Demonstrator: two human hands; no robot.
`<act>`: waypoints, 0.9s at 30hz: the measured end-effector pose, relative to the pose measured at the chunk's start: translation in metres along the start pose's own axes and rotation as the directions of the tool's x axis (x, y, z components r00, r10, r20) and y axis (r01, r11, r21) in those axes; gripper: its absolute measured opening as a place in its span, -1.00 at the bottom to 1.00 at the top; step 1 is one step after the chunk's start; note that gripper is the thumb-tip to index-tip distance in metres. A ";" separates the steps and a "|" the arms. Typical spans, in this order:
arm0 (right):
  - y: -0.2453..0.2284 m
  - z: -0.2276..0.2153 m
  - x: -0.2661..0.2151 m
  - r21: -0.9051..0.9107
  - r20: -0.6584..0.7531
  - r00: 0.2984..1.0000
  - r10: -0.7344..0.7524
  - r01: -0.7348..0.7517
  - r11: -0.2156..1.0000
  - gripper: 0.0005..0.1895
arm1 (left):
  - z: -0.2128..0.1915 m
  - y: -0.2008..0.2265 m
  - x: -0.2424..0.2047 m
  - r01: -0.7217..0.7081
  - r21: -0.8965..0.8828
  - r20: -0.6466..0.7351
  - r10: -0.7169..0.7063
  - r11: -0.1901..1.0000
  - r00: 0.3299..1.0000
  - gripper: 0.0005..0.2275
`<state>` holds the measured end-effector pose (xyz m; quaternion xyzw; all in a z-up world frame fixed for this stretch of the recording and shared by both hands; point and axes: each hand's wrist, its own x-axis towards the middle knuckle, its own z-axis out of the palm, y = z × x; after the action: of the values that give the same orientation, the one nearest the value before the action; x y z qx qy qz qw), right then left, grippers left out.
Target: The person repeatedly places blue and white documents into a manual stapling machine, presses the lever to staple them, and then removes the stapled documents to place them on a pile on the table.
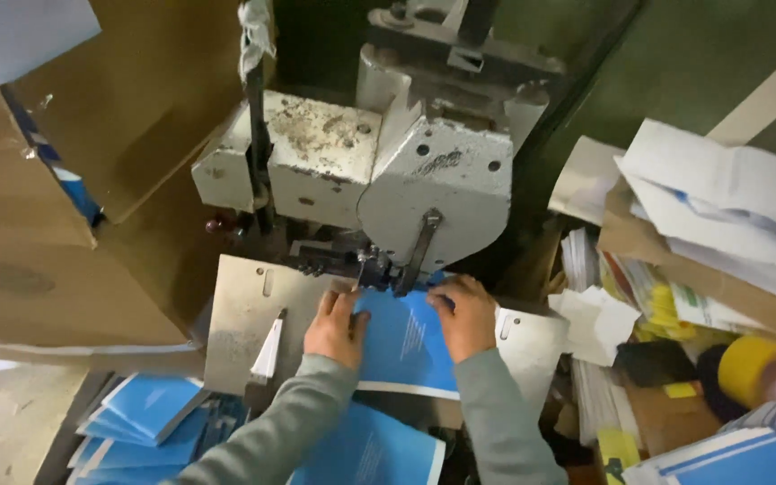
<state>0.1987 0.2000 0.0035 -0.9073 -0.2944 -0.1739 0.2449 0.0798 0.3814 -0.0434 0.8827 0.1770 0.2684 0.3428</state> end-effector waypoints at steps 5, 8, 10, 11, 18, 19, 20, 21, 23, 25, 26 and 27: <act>-0.005 -0.007 0.002 0.027 0.055 0.998 0.037 -0.039 0.999 -0.92 | 0.001 -0.004 0.002 0.070 -0.003 0.043 -0.070 0.998 0.997 -0.75; -0.002 -0.013 -0.003 0.019 0.175 0.982 0.070 -0.075 0.997 -0.84 | -0.002 -0.007 0.005 0.269 -0.198 0.122 -0.249 0.943 0.961 -0.67; -0.005 -0.021 -0.010 0.000 0.185 0.983 0.003 -0.003 1.000 -0.71 | -0.001 -0.019 -0.001 0.277 -0.220 0.168 -0.243 0.936 0.955 -0.70; -0.006 -0.026 -0.017 -0.019 0.208 0.977 -0.051 0.056 0.998 -0.55 | -0.001 -0.026 -0.008 0.294 -0.233 0.229 -0.242 0.927 0.943 -0.72; -0.019 -0.050 -0.055 0.017 0.298 0.887 -0.352 0.364 0.931 0.03 | -0.057 -0.023 -0.103 0.291 -0.467 0.362 -0.120 0.835 0.925 -0.69; -0.025 -0.058 -0.063 0.145 0.178 0.861 -0.477 0.456 0.878 -0.40 | -0.073 -0.008 -0.113 0.131 -0.428 0.238 -0.028 0.894 0.971 -0.77; -0.032 -0.066 -0.070 0.254 0.040 0.816 -0.577 0.550 0.795 -0.69 | -0.090 0.007 -0.122 -0.028 -0.368 0.117 0.076 0.930 0.990 -0.84; -0.038 -0.077 -0.079 0.246 0.046 0.823 -0.566 0.540 0.805 -0.69 | -0.108 0.020 -0.121 -0.027 -0.376 0.129 0.081 0.926 0.988 -0.84; -0.049 -0.099 -0.098 0.397 0.006 0.858 -0.513 0.469 0.789 -0.81 | -0.142 0.047 -0.119 -0.170 -0.252 -0.039 0.165 0.953 0.985 -0.81; -0.063 -0.119 -0.105 0.480 0.115 0.883 -0.454 0.351 0.804 -0.70 | -0.166 0.058 -0.113 0.024 -0.115 0.064 -0.016 0.993 0.998 -0.77; -0.068 -0.132 -0.110 0.561 0.219 0.883 -0.415 0.234 0.794 -0.59 | -0.176 0.066 -0.110 0.208 0.053 0.116 -0.213 0.977 0.970 -0.71; -0.065 -0.110 -0.124 0.530 0.216 0.900 -0.378 0.218 0.820 -0.59 | -0.173 0.084 -0.111 0.177 0.031 0.149 -0.180 0.984 0.972 -0.71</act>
<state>0.0445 0.1297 0.0589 -0.7717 -0.5037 0.0158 0.3879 -0.1002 0.3555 0.0840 0.8840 0.2314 0.1674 0.3700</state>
